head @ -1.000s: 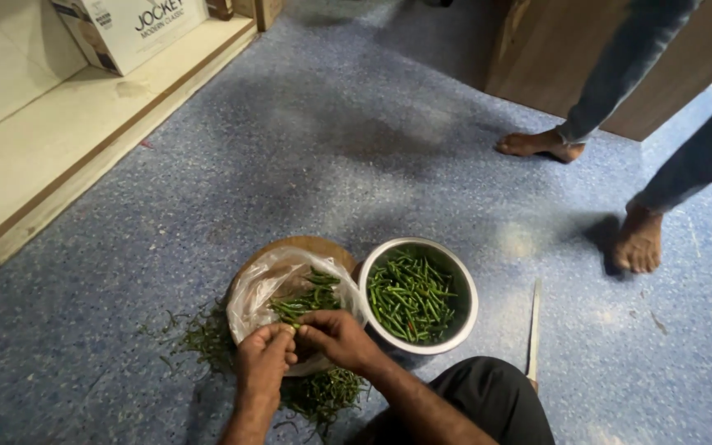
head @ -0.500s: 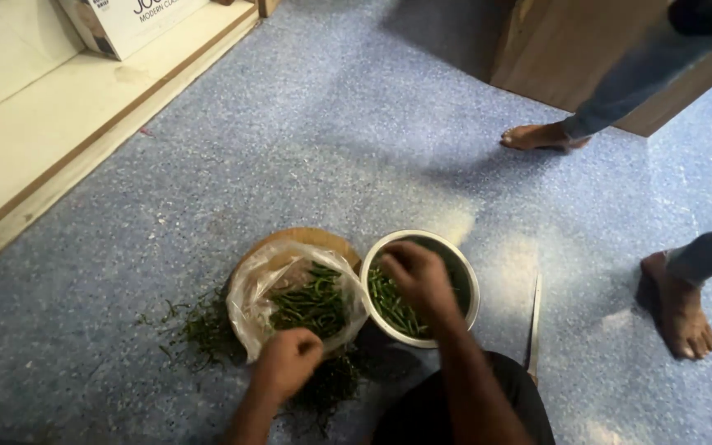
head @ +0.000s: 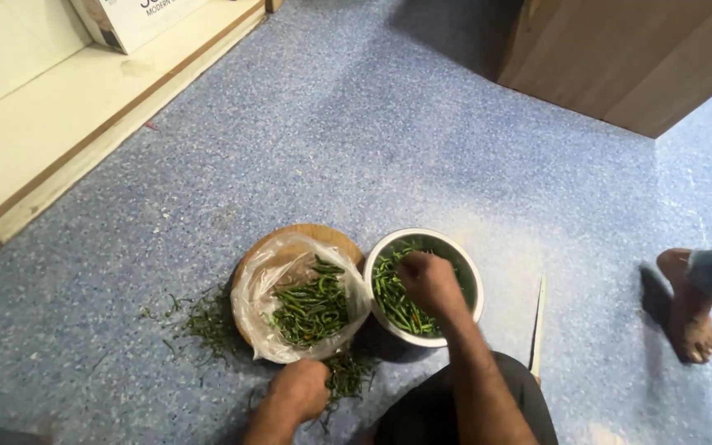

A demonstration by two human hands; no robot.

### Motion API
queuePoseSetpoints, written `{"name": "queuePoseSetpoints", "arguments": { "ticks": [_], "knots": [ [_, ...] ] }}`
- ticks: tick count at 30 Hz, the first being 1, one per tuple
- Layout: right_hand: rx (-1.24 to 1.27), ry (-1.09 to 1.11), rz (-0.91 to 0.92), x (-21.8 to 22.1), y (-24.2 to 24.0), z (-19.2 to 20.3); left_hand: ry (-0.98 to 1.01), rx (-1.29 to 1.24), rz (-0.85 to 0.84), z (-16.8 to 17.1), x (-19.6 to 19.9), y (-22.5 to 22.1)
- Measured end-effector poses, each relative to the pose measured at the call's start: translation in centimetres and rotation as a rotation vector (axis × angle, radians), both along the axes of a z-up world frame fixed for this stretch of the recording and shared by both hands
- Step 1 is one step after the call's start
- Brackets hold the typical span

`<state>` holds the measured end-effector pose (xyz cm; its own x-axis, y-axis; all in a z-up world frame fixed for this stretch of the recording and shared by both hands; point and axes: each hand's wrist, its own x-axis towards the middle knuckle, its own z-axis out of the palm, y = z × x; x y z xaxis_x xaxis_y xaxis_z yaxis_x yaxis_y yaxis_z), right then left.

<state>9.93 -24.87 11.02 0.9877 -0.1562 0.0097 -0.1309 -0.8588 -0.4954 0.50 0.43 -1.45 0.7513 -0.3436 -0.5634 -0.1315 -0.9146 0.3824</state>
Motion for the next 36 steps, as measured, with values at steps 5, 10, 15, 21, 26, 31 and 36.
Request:
{"name": "queuePoseSetpoints", "arguments": {
  "ticks": [5, 10, 15, 21, 26, 31, 36],
  "knots": [
    [0.506, 0.254, 0.380, -2.5, 7.0, 1.5, -0.008, -0.045, -0.064, -1.1, 0.0, -0.5],
    [0.371, -0.069, 0.548, -1.0, 10.8, -5.8, -0.044, -0.131, -0.078, 0.7, -0.5, -0.2],
    [0.208, -0.316, 0.533, 2.6, 11.4, -10.5, 0.014, -0.104, -0.048, 2.6, 0.1, -0.5],
    [-0.084, -0.239, 0.634, 1.7, 12.1, -11.6, 0.047, -0.212, -0.024, 4.4, 0.2, -0.5],
    [-0.140, -0.153, 0.681, 0.9, 13.0, -10.8, 0.071, -0.161, -0.031, 4.4, 0.6, -0.7],
    [0.047, -0.171, 0.591, 0.9, 12.2, -11.3, 0.038, -0.119, -0.014, 3.6, 0.7, -1.0],
    [0.145, -0.047, 0.508, 1.2, 11.2, -9.1, -0.003, -0.131, -0.059, 3.7, 0.9, -0.7]
  ]
}}
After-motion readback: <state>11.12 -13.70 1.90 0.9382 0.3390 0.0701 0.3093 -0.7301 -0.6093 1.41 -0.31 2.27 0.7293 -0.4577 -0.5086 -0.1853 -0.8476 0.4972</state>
